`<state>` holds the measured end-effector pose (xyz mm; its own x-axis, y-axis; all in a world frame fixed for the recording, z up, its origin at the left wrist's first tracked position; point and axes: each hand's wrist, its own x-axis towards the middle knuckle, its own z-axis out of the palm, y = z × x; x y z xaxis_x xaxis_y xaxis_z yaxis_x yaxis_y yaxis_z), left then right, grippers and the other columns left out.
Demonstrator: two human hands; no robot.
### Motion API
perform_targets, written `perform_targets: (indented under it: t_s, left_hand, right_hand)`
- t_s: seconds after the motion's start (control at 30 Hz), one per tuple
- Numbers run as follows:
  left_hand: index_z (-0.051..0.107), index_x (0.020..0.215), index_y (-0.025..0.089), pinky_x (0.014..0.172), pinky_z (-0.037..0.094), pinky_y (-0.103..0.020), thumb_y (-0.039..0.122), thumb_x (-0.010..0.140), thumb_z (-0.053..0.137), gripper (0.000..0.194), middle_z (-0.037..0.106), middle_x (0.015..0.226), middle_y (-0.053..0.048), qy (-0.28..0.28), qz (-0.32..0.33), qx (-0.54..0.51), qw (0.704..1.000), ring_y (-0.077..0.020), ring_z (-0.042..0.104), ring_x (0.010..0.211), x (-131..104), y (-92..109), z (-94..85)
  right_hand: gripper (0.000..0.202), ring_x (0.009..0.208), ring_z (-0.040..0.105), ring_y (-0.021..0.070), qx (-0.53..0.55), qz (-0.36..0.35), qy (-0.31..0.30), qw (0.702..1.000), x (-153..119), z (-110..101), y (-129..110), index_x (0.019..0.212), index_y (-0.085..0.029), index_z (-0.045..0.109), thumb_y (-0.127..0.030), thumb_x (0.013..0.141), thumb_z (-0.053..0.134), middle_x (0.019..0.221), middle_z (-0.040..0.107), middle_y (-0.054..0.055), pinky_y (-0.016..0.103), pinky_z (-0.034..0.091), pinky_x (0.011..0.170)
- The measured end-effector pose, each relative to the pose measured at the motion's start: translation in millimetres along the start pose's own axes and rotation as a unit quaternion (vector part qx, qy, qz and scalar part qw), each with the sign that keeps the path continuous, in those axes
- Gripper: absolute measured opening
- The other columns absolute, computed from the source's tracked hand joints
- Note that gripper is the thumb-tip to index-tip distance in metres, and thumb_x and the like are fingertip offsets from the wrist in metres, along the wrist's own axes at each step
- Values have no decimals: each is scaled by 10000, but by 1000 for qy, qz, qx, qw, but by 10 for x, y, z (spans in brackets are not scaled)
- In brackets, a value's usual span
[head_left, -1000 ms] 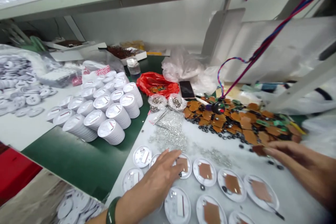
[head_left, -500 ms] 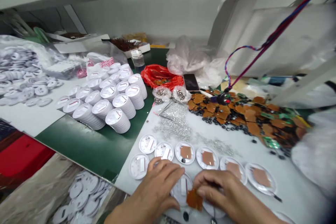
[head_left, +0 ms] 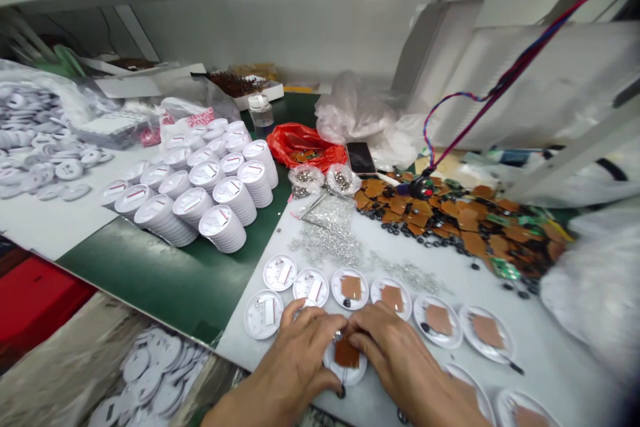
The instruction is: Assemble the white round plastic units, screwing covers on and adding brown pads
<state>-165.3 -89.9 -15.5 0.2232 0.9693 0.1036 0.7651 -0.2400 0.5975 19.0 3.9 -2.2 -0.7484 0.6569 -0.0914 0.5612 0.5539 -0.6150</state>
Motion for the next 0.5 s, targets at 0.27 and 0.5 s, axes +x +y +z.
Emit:
perform_targets:
  t_s: [0.27,0.5]
  left_hand:
    - [578,1215,295,1145,211,-424,460,866,763,428,694,1295,7,45,68,71,994,-215,630,1106,-26,-118,108]
    - [683,1035,320,1197,98,-388,460,906,707,192,722,1219,25,190,157,111,963,-181,629,966,-3,-261,313]
  right_hand:
    - [251,748,616,204,-111,-61,68,990,111,154,-5,733,-180,679,27,815,563,770,656,59,302,468,666]
    - [197,801,625,193,-176,-64,146,971,-4,-97,100,827,-254,702,-77,838,616,843,690,13,298,484,719]
